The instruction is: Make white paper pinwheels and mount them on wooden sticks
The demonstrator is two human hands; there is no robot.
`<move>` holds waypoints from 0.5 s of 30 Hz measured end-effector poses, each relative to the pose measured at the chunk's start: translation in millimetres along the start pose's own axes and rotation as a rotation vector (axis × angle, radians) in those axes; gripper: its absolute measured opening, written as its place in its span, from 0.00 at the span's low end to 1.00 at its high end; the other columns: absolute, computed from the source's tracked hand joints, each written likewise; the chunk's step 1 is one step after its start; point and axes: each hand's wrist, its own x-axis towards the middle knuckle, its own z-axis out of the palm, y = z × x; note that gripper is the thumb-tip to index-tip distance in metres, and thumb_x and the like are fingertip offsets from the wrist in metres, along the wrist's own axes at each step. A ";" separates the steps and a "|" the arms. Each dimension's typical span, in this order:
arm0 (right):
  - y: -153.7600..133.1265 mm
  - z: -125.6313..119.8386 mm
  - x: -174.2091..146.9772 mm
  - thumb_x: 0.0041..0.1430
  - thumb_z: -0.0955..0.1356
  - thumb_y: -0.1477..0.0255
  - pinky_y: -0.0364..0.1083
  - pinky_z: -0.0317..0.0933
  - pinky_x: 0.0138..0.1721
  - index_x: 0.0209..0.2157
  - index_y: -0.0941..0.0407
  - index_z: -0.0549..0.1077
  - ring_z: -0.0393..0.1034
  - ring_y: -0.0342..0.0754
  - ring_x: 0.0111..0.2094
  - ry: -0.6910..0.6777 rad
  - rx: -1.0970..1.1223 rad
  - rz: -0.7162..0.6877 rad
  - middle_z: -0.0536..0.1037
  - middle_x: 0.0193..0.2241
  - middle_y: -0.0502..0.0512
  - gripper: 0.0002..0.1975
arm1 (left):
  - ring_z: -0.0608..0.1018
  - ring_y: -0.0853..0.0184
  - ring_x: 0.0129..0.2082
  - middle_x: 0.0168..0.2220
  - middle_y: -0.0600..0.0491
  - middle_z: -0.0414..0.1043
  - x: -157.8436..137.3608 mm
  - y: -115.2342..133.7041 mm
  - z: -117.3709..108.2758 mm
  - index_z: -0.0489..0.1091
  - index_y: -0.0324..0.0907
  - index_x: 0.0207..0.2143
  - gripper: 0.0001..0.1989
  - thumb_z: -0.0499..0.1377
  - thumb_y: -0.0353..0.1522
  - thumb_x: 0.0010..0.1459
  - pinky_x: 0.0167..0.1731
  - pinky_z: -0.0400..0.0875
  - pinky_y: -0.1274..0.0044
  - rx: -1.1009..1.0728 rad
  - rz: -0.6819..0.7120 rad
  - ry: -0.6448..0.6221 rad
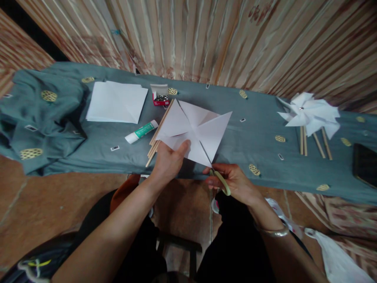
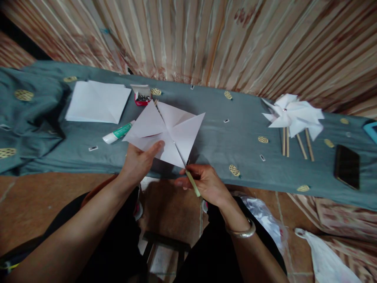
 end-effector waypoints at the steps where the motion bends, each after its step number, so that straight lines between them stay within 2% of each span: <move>1: 0.0 0.3 0.0 0.33 0.80 0.56 0.41 0.60 0.23 0.28 0.56 0.76 0.65 0.39 0.21 0.001 0.011 0.009 0.71 0.20 0.45 0.23 | 0.80 0.59 0.37 0.37 0.48 0.80 0.1 -0.4 0.0 0.71 0.40 0.45 0.20 0.62 0.35 0.48 0.39 0.75 0.70 -0.006 -0.001 0.007; 6: -0.7 1.1 -0.4 0.32 0.80 0.57 0.40 0.61 0.24 0.27 0.57 0.76 0.65 0.39 0.21 0.004 0.032 0.028 0.71 0.20 0.45 0.24 | 0.80 0.60 0.36 0.37 0.48 0.80 -1.7 -0.9 -0.1 0.72 0.40 0.44 0.19 0.63 0.35 0.48 0.38 0.75 0.70 -0.008 -0.009 0.010; 11: -3.1 0.6 -1.0 0.40 0.78 0.55 0.41 0.57 0.23 0.29 0.58 0.78 0.61 0.39 0.22 -0.026 -0.025 -0.058 0.71 0.20 0.46 0.21 | 0.80 0.58 0.37 0.37 0.47 0.80 -6.9 0.6 1.2 0.73 0.40 0.43 0.18 0.62 0.35 0.48 0.40 0.76 0.69 0.009 -0.004 -0.025; 15: -2.7 -0.3 -0.4 0.41 0.78 0.57 0.41 0.56 0.23 0.27 0.57 0.76 0.61 0.39 0.21 -0.035 -0.029 -0.062 0.71 0.20 0.46 0.20 | 0.80 0.59 0.37 0.36 0.47 0.81 -8.4 0.8 1.9 0.73 0.39 0.44 0.19 0.62 0.35 0.48 0.39 0.76 0.69 0.019 -0.007 -0.030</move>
